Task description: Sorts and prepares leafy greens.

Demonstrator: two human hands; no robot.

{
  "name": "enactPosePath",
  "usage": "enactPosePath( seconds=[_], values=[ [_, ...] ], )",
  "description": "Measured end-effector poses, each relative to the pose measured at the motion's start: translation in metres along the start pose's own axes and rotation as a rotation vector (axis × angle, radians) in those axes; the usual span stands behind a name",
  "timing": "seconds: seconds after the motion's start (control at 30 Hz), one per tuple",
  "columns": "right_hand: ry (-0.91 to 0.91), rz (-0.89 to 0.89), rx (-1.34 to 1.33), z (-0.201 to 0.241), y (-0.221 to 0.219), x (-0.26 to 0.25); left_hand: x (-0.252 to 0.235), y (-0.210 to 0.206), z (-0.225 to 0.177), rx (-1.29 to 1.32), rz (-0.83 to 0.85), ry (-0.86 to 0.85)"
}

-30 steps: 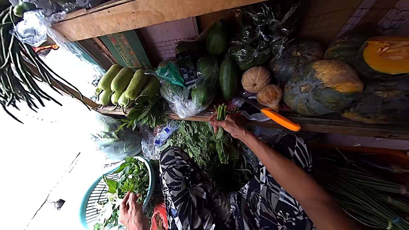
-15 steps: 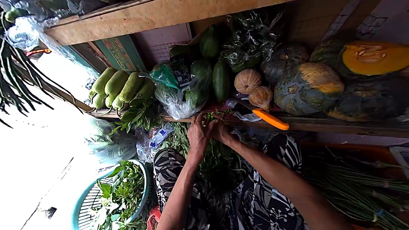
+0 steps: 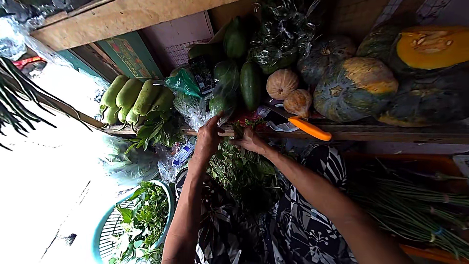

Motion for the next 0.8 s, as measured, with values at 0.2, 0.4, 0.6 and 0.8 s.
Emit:
enactPosePath(
  seconds=[0.2, 0.4, 0.6, 0.8],
  values=[
    [-0.005, 0.129, 0.263, 0.003, -0.012, 0.002, -0.001, -0.022, -0.018, -0.23, 0.405, -0.218],
    [0.16, 0.079, 0.245, 0.015, -0.001, 0.006, -0.005, -0.028, 0.008, 0.07, 0.465, -0.033],
    [0.142, -0.012, -0.146, 0.015, 0.004, 0.007, 0.019, -0.037, 0.02, 0.532, 0.334, 0.287],
    [0.285, -0.04, 0.167, 0.032, 0.004, 0.019, 0.032, -0.065, 0.013, 0.359, -0.07, 0.432]
  ],
)
Point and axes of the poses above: each hand's wrist, its own x-axis away from the middle knuckle, its own y-axis out of the back of the hand, z = x × y, the point moved 6 cm from there along -x, towards the middle knuckle, and after that the axes turned 13 degrees about -z, right-handed, at the moved point
